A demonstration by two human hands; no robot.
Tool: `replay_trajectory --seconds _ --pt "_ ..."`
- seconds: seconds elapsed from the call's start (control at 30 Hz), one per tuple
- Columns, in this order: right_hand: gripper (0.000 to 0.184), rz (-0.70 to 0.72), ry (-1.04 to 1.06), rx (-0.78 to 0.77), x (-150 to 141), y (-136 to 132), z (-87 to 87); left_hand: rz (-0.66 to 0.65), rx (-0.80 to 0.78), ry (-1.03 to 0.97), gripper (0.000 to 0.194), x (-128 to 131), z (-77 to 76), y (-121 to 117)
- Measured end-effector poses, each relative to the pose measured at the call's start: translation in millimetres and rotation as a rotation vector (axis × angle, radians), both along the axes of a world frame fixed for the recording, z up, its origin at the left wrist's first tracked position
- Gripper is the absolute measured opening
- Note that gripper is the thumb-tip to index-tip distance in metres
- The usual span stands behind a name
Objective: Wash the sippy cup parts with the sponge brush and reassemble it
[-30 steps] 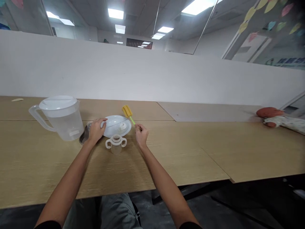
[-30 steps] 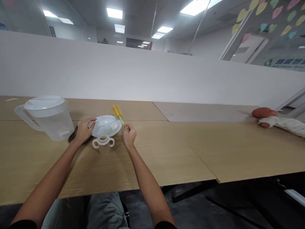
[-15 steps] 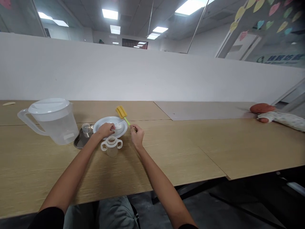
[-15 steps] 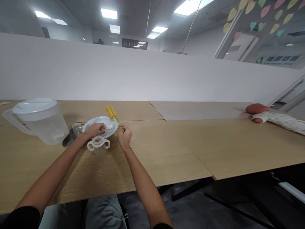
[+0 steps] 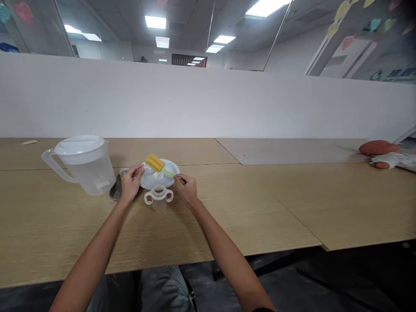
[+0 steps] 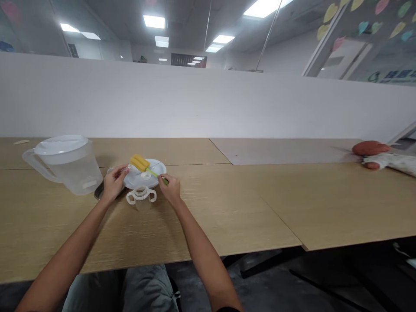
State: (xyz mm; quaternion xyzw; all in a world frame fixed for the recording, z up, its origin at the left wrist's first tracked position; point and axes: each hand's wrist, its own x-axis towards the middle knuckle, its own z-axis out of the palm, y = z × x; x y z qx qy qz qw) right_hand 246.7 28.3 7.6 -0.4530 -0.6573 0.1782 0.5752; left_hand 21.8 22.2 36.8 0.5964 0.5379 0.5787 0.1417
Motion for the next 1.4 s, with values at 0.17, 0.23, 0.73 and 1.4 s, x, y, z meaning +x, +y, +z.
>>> replay_trajectory --seconds 0.17,0.23,0.73,1.4 --pt "0.027 0.104 0.021 0.020 0 -1 -8.3 -0.023 0.073 -0.315 0.042 8 -6.9 4" --pt "0.026 0.100 -0.025 0.038 0 -4 -10.4 -0.010 0.069 -0.303 0.036 8 -6.0 3" --pt "0.028 0.007 -0.113 0.267 7 -4 -15.2 0.187 0.194 0.056 0.030 -9 -4.8 -3" --pt "0.031 -0.088 0.069 0.152 9 -4 -1.9 0.131 0.011 0.779 0.037 -11 10.0 -6"
